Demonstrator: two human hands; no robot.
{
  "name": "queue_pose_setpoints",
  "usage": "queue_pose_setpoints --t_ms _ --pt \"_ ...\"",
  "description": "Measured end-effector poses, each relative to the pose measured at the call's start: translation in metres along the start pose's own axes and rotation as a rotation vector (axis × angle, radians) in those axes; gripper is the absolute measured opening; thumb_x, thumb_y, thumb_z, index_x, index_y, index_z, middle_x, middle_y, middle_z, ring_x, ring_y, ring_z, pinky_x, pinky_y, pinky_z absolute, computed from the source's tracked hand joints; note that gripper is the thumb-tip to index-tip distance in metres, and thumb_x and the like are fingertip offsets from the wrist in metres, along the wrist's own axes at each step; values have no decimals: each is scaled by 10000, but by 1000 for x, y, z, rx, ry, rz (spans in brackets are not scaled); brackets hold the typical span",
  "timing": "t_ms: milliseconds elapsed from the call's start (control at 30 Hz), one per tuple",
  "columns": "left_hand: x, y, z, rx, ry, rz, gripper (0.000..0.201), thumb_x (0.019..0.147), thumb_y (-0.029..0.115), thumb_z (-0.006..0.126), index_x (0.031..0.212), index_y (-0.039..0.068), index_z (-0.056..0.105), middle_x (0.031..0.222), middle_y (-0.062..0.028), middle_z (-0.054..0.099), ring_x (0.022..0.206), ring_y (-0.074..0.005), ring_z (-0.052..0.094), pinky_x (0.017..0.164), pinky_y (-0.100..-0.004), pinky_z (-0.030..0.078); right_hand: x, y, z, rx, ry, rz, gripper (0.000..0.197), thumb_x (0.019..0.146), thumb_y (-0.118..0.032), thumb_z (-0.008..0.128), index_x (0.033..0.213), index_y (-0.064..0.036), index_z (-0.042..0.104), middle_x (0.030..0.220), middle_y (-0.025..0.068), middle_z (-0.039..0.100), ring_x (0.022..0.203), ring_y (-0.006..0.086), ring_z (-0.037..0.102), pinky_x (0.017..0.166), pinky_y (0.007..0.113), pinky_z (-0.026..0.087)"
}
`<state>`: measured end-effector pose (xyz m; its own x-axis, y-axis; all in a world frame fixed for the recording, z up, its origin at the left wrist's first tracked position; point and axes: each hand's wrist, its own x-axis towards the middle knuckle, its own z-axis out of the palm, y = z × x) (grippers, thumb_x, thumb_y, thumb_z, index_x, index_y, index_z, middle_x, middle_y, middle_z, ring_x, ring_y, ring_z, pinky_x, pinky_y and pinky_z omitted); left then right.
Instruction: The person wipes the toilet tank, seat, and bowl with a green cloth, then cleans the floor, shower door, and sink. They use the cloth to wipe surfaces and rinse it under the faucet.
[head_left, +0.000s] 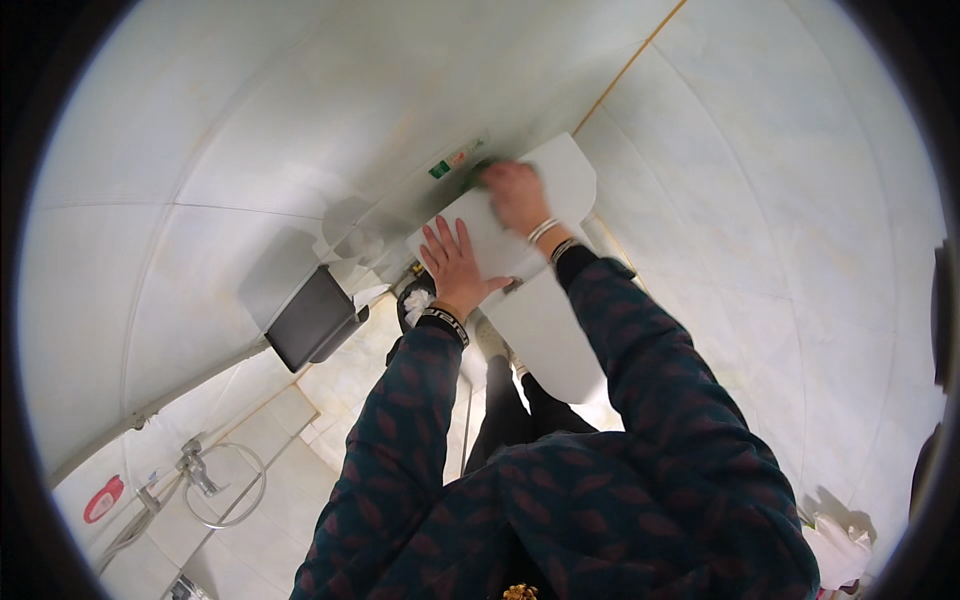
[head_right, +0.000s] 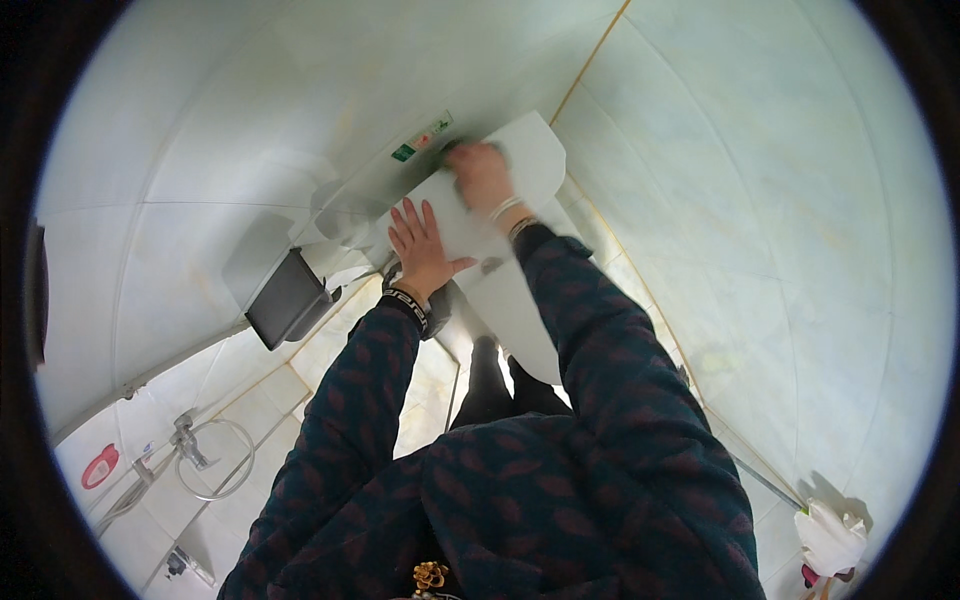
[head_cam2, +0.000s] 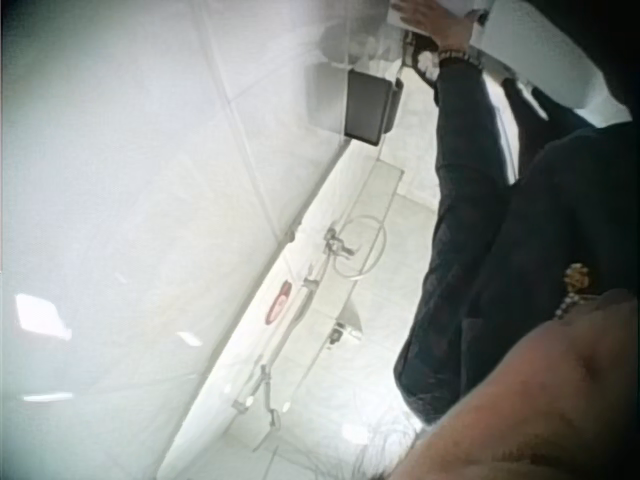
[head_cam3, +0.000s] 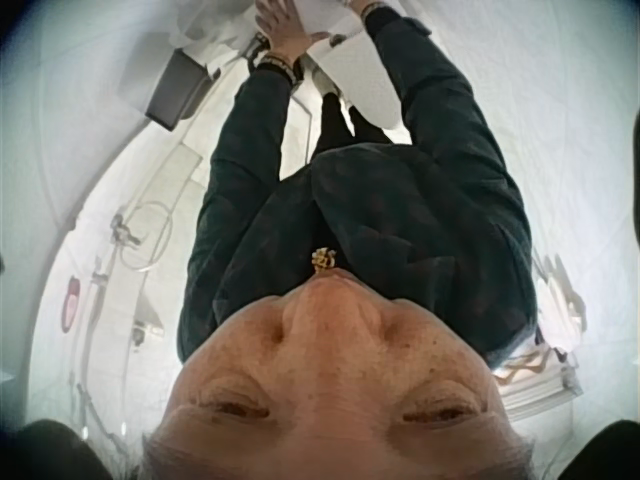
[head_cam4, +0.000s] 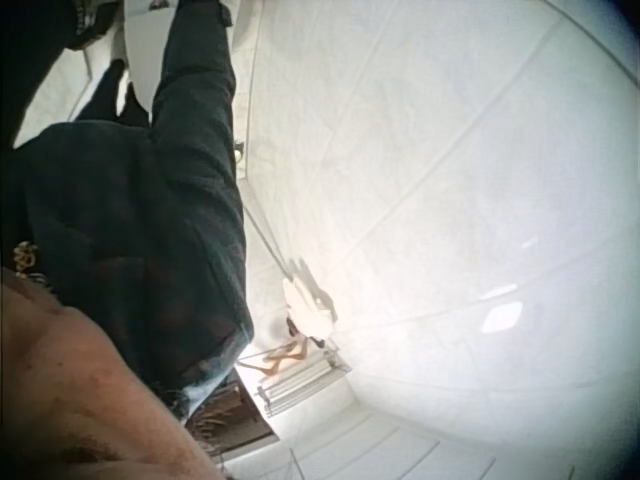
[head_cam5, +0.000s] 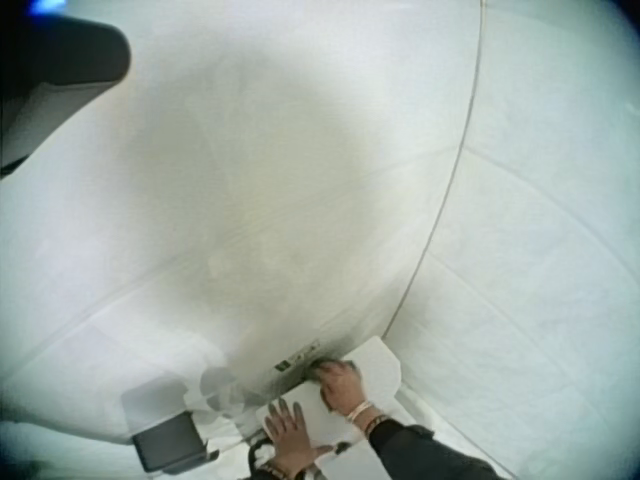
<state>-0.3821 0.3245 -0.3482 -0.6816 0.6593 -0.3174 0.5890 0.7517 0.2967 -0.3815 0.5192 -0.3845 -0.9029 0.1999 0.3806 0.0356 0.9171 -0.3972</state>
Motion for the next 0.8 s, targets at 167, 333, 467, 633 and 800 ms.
queue_pose_setpoints --t_ms 167,333,467,633,800 --pt "-1 -1 0 -8 20 25 1342 614 660 728 1473 -17 -48 1505 -315 -132 1368 -534 -142 1073 -648 -2 0 92 -41 -36 277 336 288 788 -74 613 1072 -87 657 1140 120 610 1075 346 527 923 428 437" --pt "0 1 -1 25 -19 0 1347 617 678 718 1472 -23 -51 1501 -325 -130 1365 -539 -141 1073 -648 -1 -43 18 -39 -95 258 384 377 771 -51 608 1148 -44 599 1211 161 552 1123 373 482 981 479 381" --pt "0 -1 2 52 11 26 1341 628 707 693 1469 -32 -46 1499 -329 -127 1360 -550 -133 1072 -649 5 -73 -35 -40 -11 114 324 554 733 7 573 1272 -117 538 1287 122 511 1210 396 428 1046 484 338" --pt "-1 -4 8 57 57 68 1345 636 719 681 1466 -27 -69 1492 -339 -132 1356 -554 -139 1067 -657 2 -35 45 -49 -90 203 312 459 765 -3 558 1211 -108 574 1241 138 537 1137 389 470 985 451 403" --pt "-1 -5 7 56 57 66 1340 637 721 677 1467 -19 -71 1493 -338 -128 1355 -558 -134 1064 -663 12 -21 91 -45 -53 90 766 359 838 -148 563 1190 -81 584 1214 131 570 1134 377 494 995 448 388"
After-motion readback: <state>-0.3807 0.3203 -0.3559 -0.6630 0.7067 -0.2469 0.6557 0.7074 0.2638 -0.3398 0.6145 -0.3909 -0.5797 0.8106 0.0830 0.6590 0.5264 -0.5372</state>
